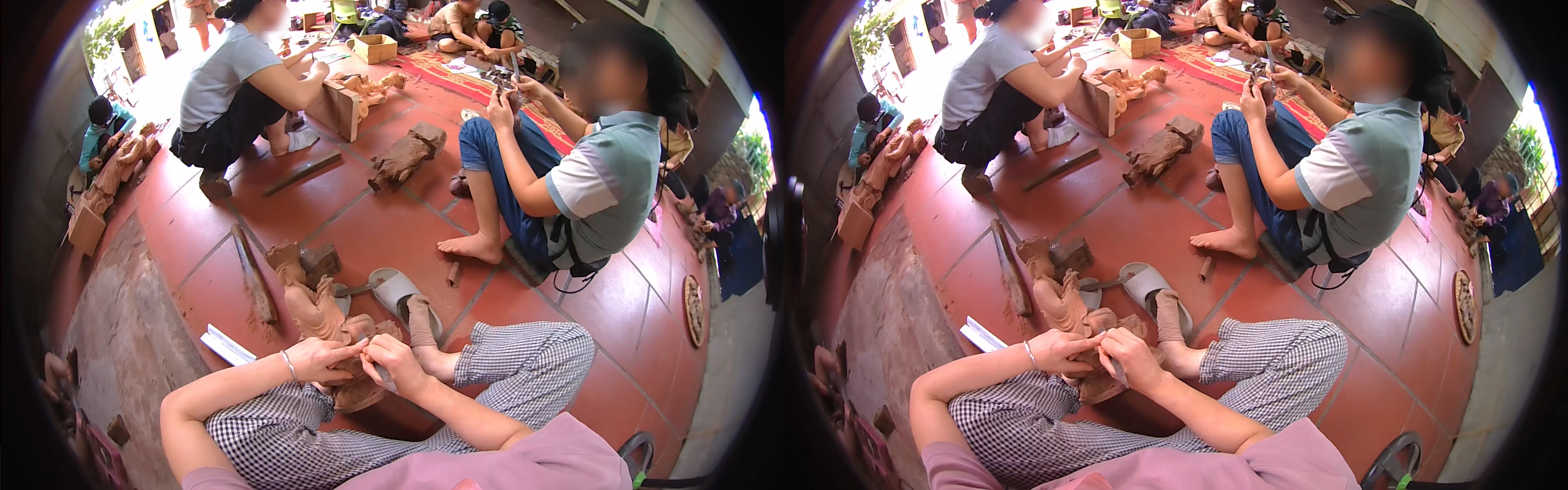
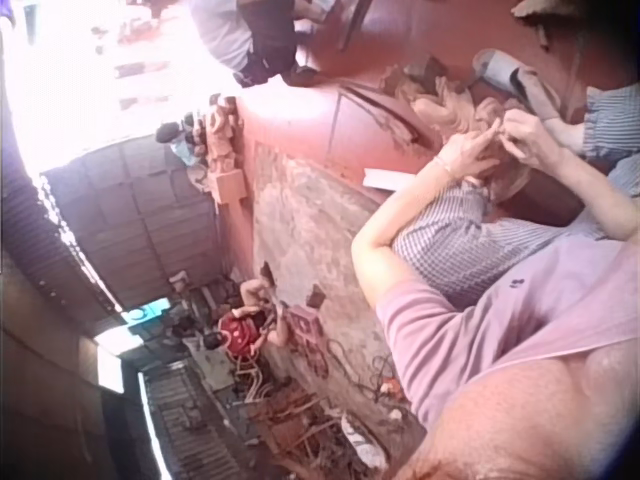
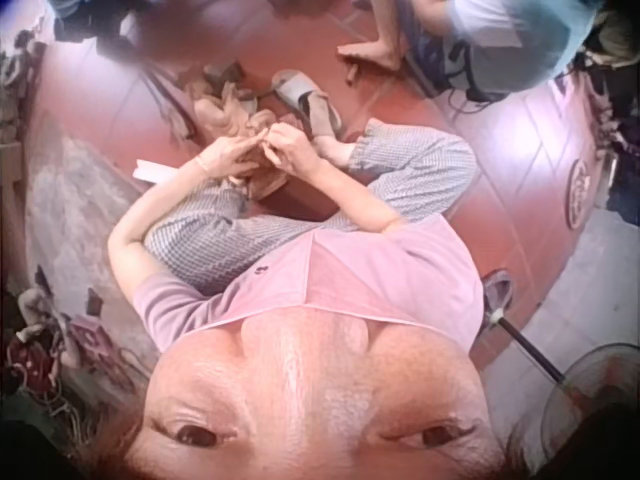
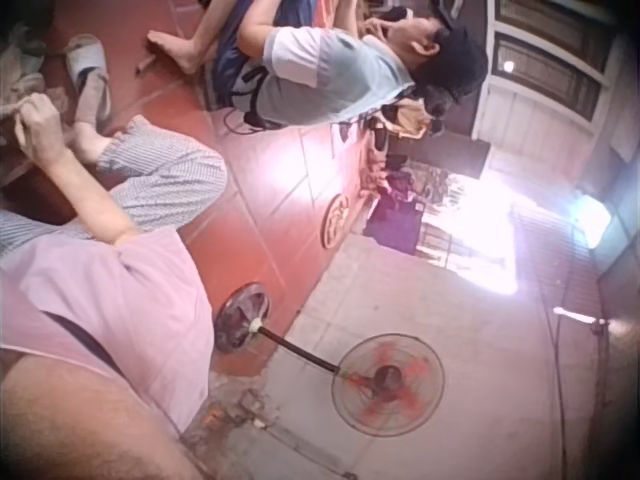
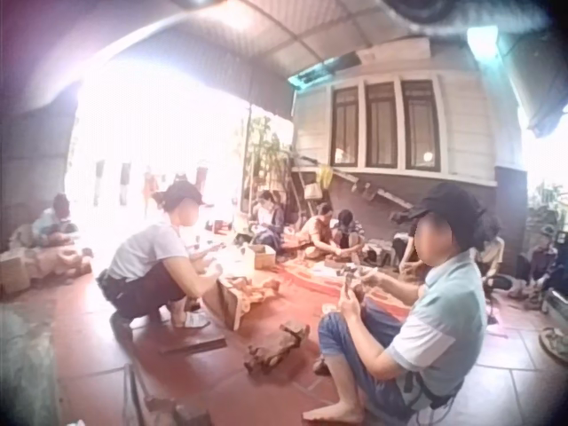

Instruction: The person carves a wooden Buddha statue using a chisel and other hand tools. They refine the folds of the robe and details on the back of the figure while sitting on the floor in a workshop with other artisans.

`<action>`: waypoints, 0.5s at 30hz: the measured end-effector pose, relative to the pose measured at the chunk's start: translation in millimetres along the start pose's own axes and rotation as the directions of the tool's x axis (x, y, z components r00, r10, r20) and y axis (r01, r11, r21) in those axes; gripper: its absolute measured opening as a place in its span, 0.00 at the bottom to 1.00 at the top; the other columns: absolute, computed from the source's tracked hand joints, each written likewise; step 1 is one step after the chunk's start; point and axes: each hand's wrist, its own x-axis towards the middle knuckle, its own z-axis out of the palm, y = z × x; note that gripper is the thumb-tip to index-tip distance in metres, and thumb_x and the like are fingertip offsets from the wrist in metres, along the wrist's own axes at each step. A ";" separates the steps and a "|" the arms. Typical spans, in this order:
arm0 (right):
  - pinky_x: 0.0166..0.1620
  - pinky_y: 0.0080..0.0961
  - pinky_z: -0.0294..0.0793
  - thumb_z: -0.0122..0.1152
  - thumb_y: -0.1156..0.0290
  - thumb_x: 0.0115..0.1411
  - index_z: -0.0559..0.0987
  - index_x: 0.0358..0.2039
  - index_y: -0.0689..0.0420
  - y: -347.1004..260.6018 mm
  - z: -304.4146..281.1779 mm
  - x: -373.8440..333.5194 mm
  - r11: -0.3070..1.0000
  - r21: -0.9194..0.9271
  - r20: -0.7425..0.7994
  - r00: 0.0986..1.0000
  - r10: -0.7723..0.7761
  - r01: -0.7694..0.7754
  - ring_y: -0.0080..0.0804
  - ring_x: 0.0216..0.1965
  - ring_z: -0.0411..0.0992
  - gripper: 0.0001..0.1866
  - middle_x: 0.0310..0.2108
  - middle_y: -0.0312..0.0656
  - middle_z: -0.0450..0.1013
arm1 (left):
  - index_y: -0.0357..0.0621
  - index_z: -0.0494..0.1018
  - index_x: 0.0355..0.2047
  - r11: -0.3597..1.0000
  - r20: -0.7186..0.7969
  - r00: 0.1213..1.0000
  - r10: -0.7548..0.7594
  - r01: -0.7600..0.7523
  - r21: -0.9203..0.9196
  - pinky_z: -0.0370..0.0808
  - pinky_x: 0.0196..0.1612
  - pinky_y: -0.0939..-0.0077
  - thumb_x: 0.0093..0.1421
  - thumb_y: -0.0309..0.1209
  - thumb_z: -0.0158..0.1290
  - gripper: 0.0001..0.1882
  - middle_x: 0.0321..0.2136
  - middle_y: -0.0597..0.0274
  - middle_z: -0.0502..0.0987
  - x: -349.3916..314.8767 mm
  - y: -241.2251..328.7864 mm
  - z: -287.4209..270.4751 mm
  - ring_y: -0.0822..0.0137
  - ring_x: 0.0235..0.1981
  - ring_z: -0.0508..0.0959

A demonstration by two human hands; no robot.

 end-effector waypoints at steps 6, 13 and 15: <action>0.31 0.33 0.75 0.67 0.82 0.52 0.75 0.27 0.62 -3.7 -1.7 15.8 0.999 0.034 -0.058 0.998 -0.016 0.018 0.40 0.27 0.73 0.07 0.30 0.44 0.71 | 0.48 0.64 0.67 1.000 -0.070 0.998 0.005 -0.006 -0.014 0.74 0.24 0.63 0.55 0.41 0.65 0.40 0.22 0.59 0.73 -4.5 -1.4 5.6 0.58 0.20 0.76; 0.31 0.31 0.76 0.68 0.80 0.54 0.76 0.27 0.63 -1.0 -6.6 2.5 0.999 -0.002 0.031 0.998 0.052 -0.052 0.40 0.28 0.75 0.07 0.30 0.44 0.72 | 0.49 0.62 0.68 0.999 0.000 1.000 0.021 -0.021 0.026 0.74 0.24 0.64 0.54 0.42 0.65 0.43 0.23 0.58 0.74 -3.8 -2.9 1.6 0.58 0.21 0.78; 0.31 0.31 0.76 0.68 0.80 0.54 0.77 0.28 0.63 -4.4 -6.4 9.9 0.999 0.009 0.022 0.998 0.053 -0.054 0.39 0.28 0.74 0.06 0.30 0.44 0.72 | 0.49 0.61 0.69 1.000 -0.038 0.999 0.020 -0.021 -0.021 0.74 0.24 0.63 0.54 0.42 0.65 0.43 0.23 0.58 0.74 -3.3 -1.3 3.1 0.57 0.21 0.78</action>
